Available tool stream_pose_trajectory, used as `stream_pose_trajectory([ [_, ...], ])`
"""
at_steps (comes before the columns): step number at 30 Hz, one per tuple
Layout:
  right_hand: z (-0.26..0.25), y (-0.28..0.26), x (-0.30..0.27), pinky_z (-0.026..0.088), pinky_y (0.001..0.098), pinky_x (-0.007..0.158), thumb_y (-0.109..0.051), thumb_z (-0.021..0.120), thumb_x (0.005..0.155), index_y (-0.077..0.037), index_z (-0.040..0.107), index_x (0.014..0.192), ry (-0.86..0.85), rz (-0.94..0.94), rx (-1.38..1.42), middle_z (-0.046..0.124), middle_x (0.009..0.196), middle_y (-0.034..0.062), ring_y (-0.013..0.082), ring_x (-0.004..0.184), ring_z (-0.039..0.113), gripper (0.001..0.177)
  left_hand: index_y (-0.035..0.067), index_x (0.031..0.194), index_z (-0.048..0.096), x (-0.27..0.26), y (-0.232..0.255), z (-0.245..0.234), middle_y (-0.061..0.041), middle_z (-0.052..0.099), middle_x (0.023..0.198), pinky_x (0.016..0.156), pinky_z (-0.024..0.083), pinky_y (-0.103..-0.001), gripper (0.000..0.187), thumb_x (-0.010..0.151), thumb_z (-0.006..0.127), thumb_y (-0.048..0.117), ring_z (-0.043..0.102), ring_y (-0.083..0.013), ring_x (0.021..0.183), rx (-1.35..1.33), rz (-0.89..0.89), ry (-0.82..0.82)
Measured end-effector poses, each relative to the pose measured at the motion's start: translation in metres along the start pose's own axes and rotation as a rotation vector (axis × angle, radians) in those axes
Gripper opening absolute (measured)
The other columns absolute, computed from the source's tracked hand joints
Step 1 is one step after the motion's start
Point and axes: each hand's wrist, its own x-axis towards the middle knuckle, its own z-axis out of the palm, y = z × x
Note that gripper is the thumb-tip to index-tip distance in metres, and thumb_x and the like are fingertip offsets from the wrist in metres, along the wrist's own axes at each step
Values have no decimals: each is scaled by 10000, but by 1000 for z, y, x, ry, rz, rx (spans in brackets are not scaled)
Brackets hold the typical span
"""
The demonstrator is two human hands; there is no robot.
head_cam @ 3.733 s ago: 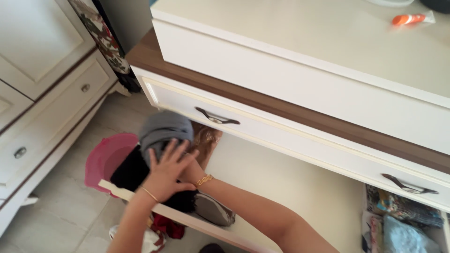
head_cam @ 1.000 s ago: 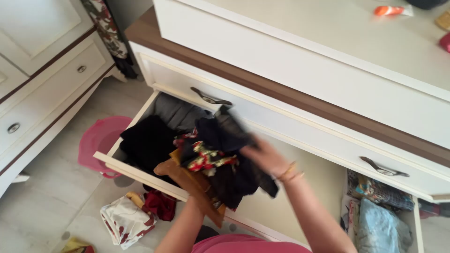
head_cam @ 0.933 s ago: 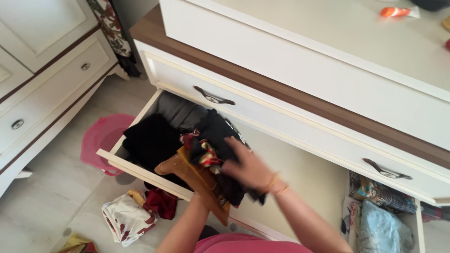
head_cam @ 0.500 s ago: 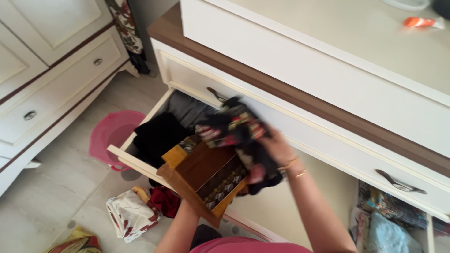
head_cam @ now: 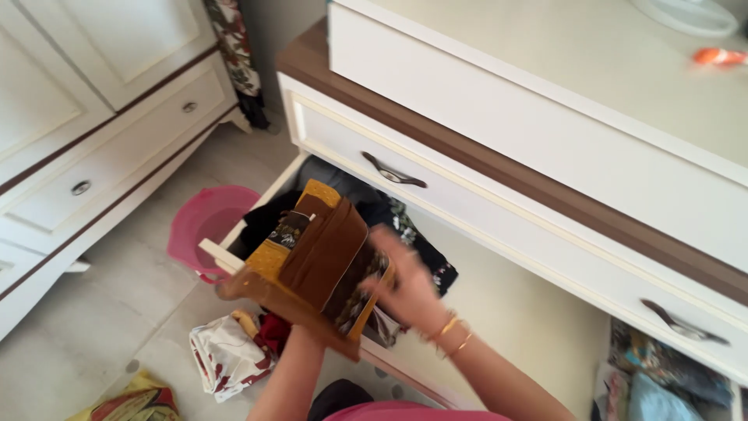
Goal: Organizing and folding various items of clothing, such as scarves, and placing them into a dresser drawer.
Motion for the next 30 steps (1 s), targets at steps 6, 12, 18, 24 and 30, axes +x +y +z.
stream_pose_trajectory([
  [6,16,-28,-15,337,489,1159,-314,702,944,21,377,1521,5,84,-32,430,1562,258,430,1471,357,742,49,1597,113,17,27,-36,-151,162,1665,1231,149,-461,661,1069,357,364,166,-306,1521,-221,96,77],
  [12,-20,51,-49,541,457,1014,-240,521,1030,-114,575,1455,7,506,-155,658,1401,173,383,1232,647,447,57,1610,128,22,124,-65,-144,173,1681,1240,156,-456,655,1077,351,365,177,-304,1533,-617,235,202],
  [18,-196,169,-159,565,368,912,-366,560,1019,-6,624,1354,195,1071,919,713,1244,125,203,1060,696,496,85,1600,203,4,141,-83,-120,237,1675,1237,201,-439,655,1065,329,442,238,-298,1520,-1451,364,182],
  [24,-283,177,-226,574,392,883,-403,556,1050,56,592,1333,230,1113,1042,700,1219,149,202,1039,678,541,114,1589,277,36,92,-77,-94,302,1669,1234,246,-422,672,1053,307,518,299,-291,1507,-2263,431,-86],
  [30,-174,222,-278,537,461,892,-471,448,1077,-62,593,1377,-269,701,-228,674,1201,221,377,1025,665,527,143,1579,351,69,0,-58,-69,366,1664,1232,290,-405,705,1041,285,595,360,-284,1495,-2967,270,-607],
])
